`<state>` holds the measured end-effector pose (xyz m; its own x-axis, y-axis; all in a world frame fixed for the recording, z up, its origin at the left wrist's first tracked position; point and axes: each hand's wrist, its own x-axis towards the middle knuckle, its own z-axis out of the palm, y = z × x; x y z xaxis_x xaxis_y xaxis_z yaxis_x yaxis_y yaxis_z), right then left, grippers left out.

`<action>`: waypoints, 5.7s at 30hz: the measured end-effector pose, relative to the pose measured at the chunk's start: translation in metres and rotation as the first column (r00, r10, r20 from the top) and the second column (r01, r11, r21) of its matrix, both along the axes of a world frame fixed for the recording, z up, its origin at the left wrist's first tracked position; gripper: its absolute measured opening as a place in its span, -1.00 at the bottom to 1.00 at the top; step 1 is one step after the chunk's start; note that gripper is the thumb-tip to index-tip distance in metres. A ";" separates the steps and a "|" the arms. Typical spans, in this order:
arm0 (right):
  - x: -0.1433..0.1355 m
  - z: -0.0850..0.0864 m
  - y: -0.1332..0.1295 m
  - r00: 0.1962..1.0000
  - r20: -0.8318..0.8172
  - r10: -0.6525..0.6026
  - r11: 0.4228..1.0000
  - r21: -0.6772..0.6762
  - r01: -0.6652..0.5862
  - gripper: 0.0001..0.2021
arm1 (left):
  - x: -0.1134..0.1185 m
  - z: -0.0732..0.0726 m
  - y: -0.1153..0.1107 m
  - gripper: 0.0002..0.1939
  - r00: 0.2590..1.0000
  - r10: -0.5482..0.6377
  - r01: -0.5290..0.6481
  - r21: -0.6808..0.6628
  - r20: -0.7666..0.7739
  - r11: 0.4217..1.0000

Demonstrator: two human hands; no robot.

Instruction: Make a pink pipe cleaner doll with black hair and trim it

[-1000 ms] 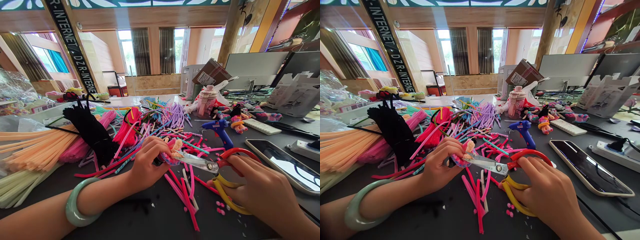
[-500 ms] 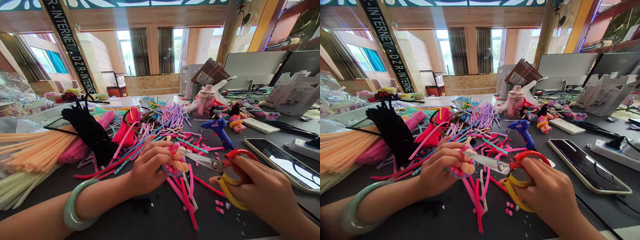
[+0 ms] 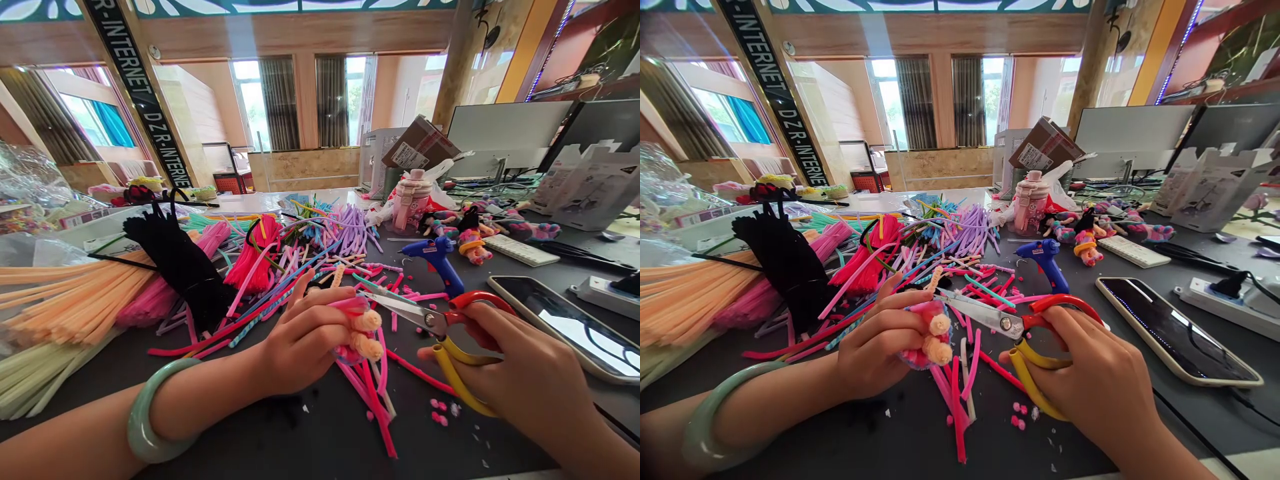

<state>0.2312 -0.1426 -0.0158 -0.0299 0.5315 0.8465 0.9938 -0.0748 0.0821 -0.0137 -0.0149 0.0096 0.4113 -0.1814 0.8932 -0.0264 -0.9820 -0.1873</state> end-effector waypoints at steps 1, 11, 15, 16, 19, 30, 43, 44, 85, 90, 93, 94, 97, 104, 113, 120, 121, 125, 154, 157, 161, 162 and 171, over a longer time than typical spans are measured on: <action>-0.001 0.000 -0.001 1.000 -0.028 -0.003 1.000 -0.017 0.003 -0.66 | 0.000 0.000 0.000 -0.93 1.000 0.012 -0.012 0.002 -0.004 1.000; -0.004 0.001 -0.001 0.999 -0.036 0.036 0.999 -0.034 -0.037 -0.60 | -0.002 0.002 -0.001 -0.89 0.998 0.067 -0.066 0.067 -0.014 0.996; 0.000 0.001 0.000 0.996 0.015 0.088 0.996 -0.017 -0.088 -0.64 | -0.003 0.004 -0.001 -0.87 0.997 0.073 -0.071 0.077 -0.022 0.994; 0.001 0.002 0.001 0.995 0.026 0.099 0.995 -0.012 -0.098 -0.64 | -0.003 0.004 -0.002 -0.88 0.997 0.074 -0.072 0.079 -0.019 0.994; 0.003 0.002 0.001 0.993 0.042 0.108 0.994 -0.012 -0.108 -0.65 | -0.004 0.004 -0.002 -0.92 0.996 0.083 -0.081 0.078 -0.019 0.994; 0.004 0.004 0.002 0.987 0.070 0.143 0.990 -0.007 -0.142 -0.65 | -0.003 0.002 0.000 -0.89 0.996 0.077 -0.074 0.081 -0.034 0.994; -0.006 0.000 -0.004 0.992 -0.122 0.020 0.996 -0.084 -0.030 -0.65 | -0.004 0.003 -0.001 -0.83 0.996 0.075 -0.072 0.067 -0.044 0.995; -0.007 0.000 -0.004 0.992 -0.126 0.025 0.996 -0.086 -0.036 -0.64 | -0.004 0.003 -0.001 -0.82 0.996 0.078 -0.075 0.064 -0.049 0.995; -0.002 0.010 0.003 0.702 -0.703 0.109 0.770 -0.387 -0.507 -0.73 | -0.004 0.006 -0.001 -0.80 0.992 0.115 -0.109 0.100 -0.057 0.989; -0.003 0.012 0.003 0.693 -0.712 0.112 0.761 -0.387 -0.521 -0.70 | -0.004 0.007 0.000 -0.79 0.990 0.121 -0.111 0.128 -0.073 0.986; -0.001 0.013 0.003 0.704 -0.695 0.145 0.728 -0.407 -0.552 -0.74 | -0.004 0.007 0.001 -0.78 0.989 0.128 -0.116 0.150 -0.069 0.982; 0.000 0.013 0.003 0.711 -0.686 0.155 0.725 -0.410 -0.554 -0.76 | -0.004 0.008 0.000 -0.78 0.989 0.132 -0.120 0.155 -0.067 0.981; 0.001 0.012 0.003 0.734 -0.658 0.169 0.729 -0.418 -0.543 -0.77 | -0.004 0.009 0.000 -0.77 0.989 0.138 -0.127 0.163 -0.061 0.978; 0.006 0.005 0.003 0.799 -0.590 0.112 0.816 -0.405 -0.413 -0.74 | -0.004 0.006 0.000 -0.78 0.990 0.126 -0.119 0.104 -0.066 0.988; 0.000 0.008 0.002 0.955 -0.259 0.147 0.967 -0.165 -0.194 -0.71 | -0.003 0.004 -0.001 -0.81 0.991 0.112 -0.108 0.049 -0.072 0.993; -0.010 0.003 -0.002 0.984 -0.172 0.052 0.994 -0.083 -0.067 -0.65 | -0.004 0.003 0.000 -0.74 0.992 0.091 -0.085 0.069 -0.087 0.994; -0.010 0.003 -0.001 0.984 -0.174 0.046 0.995 -0.080 -0.061 -0.65 | -0.004 0.003 0.000 -0.75 0.992 0.088 -0.082 0.076 -0.086 0.994; -0.005 0.003 0.000 0.987 -0.152 0.056 0.996 -0.055 -0.065 -0.69 | -0.002 0.003 0.000 -0.77 0.994 0.070 -0.064 0.081 -0.081 0.995; -0.008 0.002 -0.001 0.985 -0.175 0.009 0.997 -0.072 -0.022 -0.62 | -0.004 0.003 -0.001 -0.79 0.993 0.082 -0.075 0.076 -0.086 0.994; -0.005 0.001 -0.001 0.985 -0.170 -0.006 0.997 -0.079 -0.007 -0.65 | -0.004 0.002 -0.001 -0.79 0.992 0.088 -0.082 0.075 -0.088 0.994; 0.000 0.003 -0.001 0.990 -0.111 0.090 0.992 -0.079 -0.099 -0.73 | -0.003 0.002 -0.001 -0.77 0.992 0.109 -0.105 0.064 -0.069 0.992; 0.000 0.004 -0.002 0.990 -0.098 0.100 0.991 -0.082 -0.108 -0.74 | -0.003 0.002 -0.001 -0.77 0.991 0.115 -0.111 0.064 -0.069 0.992; -0.011 0.003 -0.004 0.991 -0.131 -0.006 0.998 -0.059 -0.002 -0.65 | -0.003 0.005 -0.003 -0.80 0.986 0.139 -0.130 0.096 -0.092 0.987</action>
